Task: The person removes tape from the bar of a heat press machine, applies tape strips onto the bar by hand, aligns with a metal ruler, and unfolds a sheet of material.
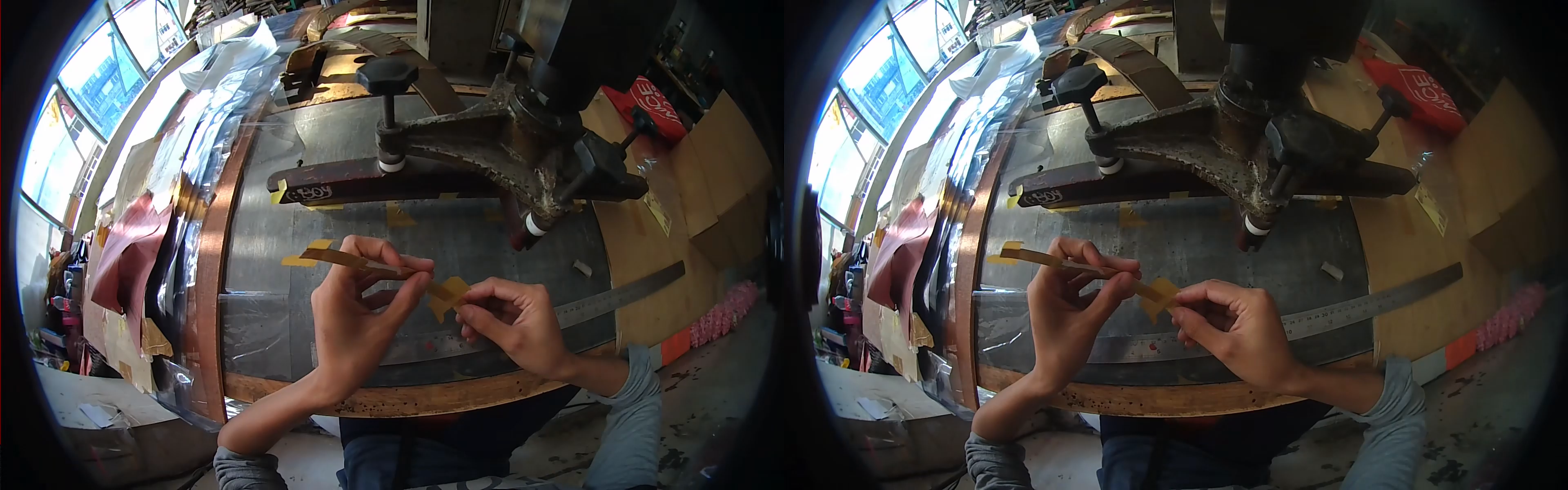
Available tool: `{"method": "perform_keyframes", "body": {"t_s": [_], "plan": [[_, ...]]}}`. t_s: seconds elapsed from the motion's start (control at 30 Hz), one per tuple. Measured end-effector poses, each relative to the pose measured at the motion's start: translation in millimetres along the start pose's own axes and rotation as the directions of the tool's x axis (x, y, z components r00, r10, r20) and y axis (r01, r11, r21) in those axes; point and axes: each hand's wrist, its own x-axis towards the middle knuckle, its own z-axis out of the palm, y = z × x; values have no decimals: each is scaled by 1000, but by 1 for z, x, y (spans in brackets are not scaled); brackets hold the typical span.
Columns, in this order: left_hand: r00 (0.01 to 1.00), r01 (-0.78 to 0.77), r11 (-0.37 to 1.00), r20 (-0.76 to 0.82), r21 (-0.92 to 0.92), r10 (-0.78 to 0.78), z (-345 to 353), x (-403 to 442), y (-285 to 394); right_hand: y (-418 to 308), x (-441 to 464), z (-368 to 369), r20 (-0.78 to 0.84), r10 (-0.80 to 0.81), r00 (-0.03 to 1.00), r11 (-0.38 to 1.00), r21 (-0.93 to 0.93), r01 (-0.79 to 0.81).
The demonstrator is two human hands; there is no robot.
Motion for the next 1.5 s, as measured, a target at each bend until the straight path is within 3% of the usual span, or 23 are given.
{"method": "perform_keyframes", "body": {"t_s": [1.5], "plan": [[1000,25,1000,-5,-1,-25,7,-5,1,-1,0,-1,19,10,1000,1000,-23,-9]]}}
